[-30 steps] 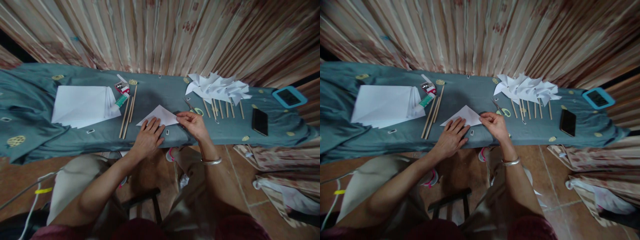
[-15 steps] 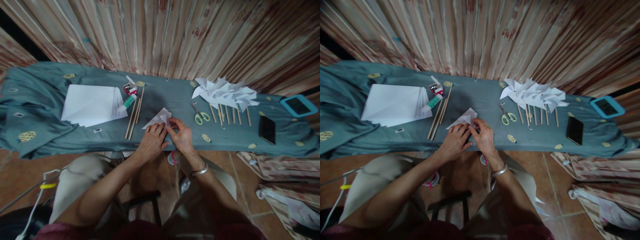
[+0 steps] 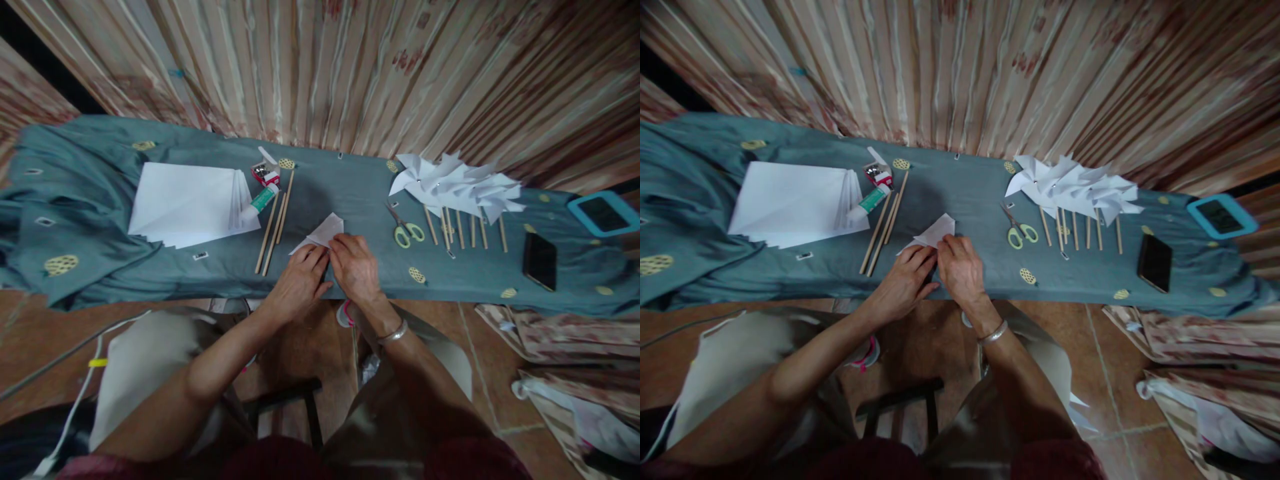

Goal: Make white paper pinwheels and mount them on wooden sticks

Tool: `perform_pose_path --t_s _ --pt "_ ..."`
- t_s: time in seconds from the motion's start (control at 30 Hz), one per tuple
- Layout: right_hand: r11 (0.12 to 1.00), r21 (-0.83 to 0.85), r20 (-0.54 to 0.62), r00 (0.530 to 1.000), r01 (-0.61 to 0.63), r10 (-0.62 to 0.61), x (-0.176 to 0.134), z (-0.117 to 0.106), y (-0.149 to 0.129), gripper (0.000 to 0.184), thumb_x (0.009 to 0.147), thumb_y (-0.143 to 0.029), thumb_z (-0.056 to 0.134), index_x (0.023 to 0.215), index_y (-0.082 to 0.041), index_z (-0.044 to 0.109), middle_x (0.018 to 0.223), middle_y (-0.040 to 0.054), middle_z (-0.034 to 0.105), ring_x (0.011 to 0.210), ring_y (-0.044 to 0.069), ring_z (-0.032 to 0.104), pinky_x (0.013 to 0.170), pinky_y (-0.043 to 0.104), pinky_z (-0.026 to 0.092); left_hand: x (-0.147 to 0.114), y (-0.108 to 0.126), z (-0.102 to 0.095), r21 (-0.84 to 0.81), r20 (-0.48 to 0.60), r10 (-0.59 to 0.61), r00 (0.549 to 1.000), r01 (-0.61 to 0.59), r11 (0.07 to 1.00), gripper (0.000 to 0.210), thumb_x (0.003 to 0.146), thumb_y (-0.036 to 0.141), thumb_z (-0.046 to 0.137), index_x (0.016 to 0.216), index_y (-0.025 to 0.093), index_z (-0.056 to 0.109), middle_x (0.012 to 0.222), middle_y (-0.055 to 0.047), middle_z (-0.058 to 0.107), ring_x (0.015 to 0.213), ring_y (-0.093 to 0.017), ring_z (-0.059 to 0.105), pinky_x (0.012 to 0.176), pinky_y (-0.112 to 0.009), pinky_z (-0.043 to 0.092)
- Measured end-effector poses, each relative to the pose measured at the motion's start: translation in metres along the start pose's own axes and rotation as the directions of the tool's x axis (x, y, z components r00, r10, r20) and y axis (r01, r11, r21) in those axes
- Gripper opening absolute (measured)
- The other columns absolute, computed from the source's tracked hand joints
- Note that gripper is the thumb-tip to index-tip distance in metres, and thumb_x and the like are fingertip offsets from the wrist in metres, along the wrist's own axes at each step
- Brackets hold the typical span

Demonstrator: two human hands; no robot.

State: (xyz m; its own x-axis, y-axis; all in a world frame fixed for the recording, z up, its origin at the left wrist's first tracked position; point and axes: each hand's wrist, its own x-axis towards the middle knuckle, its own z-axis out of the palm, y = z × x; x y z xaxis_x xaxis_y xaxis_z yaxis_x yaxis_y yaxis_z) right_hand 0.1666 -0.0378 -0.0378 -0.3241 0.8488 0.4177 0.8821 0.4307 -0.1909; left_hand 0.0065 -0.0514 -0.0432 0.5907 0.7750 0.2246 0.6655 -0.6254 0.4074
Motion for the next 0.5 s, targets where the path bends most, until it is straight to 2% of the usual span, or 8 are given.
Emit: perform_pose_path --t_s 0.2,0.37,0.5 --pt "1.000 0.007 0.058 0.998 -0.002 0.001 0.000 0.004 -0.001 0.028 0.094 -0.017 0.044 0.106 -0.014 0.069 0.114 0.0126 0.068 0.102 0.025 0.055 0.090 0.037 0.049 -0.011 -0.002 -0.014 0.062 0.019 -0.068 0.997 0.067 0.996 0.049 0.089 0.033 0.056 0.131 0.008 0.051 0.127 -0.019 0.055 0.119 -0.032 0.045 0.099 -0.050 0.042" --pt "0.999 -0.018 0.056 0.998 0.031 -0.030 -0.001 0.002 0.000 0.028 0.095 -0.018 0.044 0.105 -0.015 0.070 0.114 0.0118 0.068 0.100 0.025 0.056 0.088 0.038 0.049 -0.033 -0.008 -0.021 0.199 -0.030 -0.100 0.995 0.104 0.974 0.048 0.091 0.033 0.052 0.131 0.006 0.051 0.129 -0.019 0.056 0.117 -0.033 0.046 0.097 -0.049 0.040" --pt "0.998 -0.012 0.081 0.994 0.069 -0.068 -0.001 0.001 -0.004 0.030 0.095 -0.017 0.044 0.112 -0.014 0.068 0.117 0.0120 0.068 0.102 0.025 0.055 0.090 0.038 0.048 -0.039 -0.009 -0.023 0.234 -0.023 -0.089 0.996 0.092 0.968 0.049 0.092 0.033 0.051 0.133 0.006 0.050 0.131 -0.018 0.056 0.119 -0.032 0.047 0.097 -0.046 0.038"
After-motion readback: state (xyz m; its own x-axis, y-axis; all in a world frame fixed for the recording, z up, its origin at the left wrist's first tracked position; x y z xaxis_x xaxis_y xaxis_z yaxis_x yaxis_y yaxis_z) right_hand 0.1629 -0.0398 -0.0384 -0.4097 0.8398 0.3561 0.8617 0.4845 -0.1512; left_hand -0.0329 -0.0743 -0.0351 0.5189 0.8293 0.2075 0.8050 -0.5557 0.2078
